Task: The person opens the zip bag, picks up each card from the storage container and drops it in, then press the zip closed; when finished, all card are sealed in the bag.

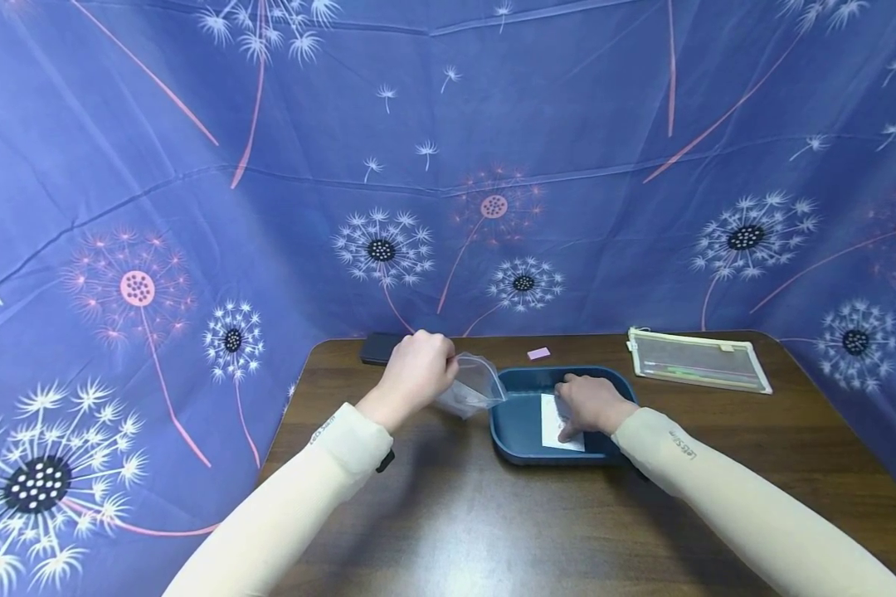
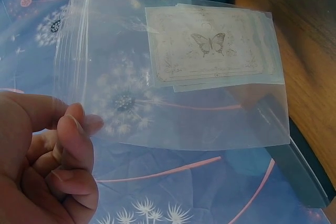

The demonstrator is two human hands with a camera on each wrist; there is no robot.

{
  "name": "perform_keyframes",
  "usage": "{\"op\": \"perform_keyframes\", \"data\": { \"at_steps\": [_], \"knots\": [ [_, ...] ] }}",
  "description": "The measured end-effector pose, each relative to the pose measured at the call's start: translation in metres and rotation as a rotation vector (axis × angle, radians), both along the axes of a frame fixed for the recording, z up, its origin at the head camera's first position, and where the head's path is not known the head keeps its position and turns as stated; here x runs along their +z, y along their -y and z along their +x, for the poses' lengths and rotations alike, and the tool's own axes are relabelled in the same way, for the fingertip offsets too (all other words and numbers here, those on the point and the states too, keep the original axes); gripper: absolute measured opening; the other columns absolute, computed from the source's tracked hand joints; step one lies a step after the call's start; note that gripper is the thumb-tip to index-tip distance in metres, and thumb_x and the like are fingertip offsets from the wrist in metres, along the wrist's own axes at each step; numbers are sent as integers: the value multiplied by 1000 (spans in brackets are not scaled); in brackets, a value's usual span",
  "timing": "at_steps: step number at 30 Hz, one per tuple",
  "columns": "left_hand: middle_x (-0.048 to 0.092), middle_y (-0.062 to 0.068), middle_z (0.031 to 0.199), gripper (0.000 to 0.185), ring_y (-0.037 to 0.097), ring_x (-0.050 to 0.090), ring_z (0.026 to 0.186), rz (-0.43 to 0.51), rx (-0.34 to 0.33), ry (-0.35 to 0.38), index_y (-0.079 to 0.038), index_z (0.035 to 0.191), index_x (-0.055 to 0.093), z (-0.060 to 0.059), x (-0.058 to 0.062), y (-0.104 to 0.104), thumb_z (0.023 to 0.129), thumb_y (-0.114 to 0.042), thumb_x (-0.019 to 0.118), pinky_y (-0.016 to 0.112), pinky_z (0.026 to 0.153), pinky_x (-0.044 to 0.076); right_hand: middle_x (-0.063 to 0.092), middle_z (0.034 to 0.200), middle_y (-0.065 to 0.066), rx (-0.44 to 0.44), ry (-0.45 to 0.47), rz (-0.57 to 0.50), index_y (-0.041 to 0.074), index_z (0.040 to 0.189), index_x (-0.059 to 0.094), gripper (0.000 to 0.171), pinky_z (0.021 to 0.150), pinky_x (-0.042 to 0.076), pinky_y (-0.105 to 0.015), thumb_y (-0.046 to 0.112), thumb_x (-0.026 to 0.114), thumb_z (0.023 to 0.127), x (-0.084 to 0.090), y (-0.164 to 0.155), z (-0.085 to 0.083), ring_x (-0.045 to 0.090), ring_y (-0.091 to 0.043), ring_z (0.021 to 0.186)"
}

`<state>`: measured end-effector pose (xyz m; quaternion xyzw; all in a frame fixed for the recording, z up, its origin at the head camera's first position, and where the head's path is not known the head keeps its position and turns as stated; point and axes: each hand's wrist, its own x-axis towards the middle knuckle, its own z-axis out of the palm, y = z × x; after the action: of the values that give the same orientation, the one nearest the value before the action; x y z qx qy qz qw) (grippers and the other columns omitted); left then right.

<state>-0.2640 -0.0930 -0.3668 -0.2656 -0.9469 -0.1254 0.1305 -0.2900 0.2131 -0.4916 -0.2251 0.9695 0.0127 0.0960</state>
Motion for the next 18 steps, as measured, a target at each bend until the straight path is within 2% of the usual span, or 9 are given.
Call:
{"op": "perform_keyframes", "data": {
  "at_steps": [5, 8, 13, 18],
  "knots": [
    [39, -7, 49, 45, 13, 40, 51, -3, 3, -9, -18, 53, 50, 0, 1, 0, 93, -10, 70, 35, 53, 42, 68, 105, -17, -5, -18, -4, -4, 124, 64, 88, 79, 57, -53, 53, 96, 66, -2, 0, -2, 68, -34, 92],
    [41, -7, 50, 44, 14, 41, 51, -7, 4, -14, -18, 53, 50, 0, 1, 0, 92, -10, 70, 37, 54, 44, 69, 106, -19, -14, -40, -19, -5, 126, 62, 87, 79, 58, -52, 50, 96, 68, -4, 0, -3, 69, -34, 93],
    [41, -6, 50, 44, 14, 42, 51, -5, 5, -11, -18, 53, 50, 2, 2, -2, 93, -10, 69, 37, 54, 44, 69, 106, -19, -9, -90, -27, -3, 122, 63, 79, 78, 58, -49, 46, 95, 71, -3, -1, -2, 70, -32, 92],
    [39, -7, 50, 44, 14, 40, 51, -4, 7, -12, -18, 54, 50, 3, 3, -2, 93, -10, 69, 36, 53, 43, 68, 94, -13, 28, -177, -29, -1, 109, 69, 56, 69, 59, -46, 38, 94, 76, 4, -5, 0, 70, -28, 81]
  ]
}}
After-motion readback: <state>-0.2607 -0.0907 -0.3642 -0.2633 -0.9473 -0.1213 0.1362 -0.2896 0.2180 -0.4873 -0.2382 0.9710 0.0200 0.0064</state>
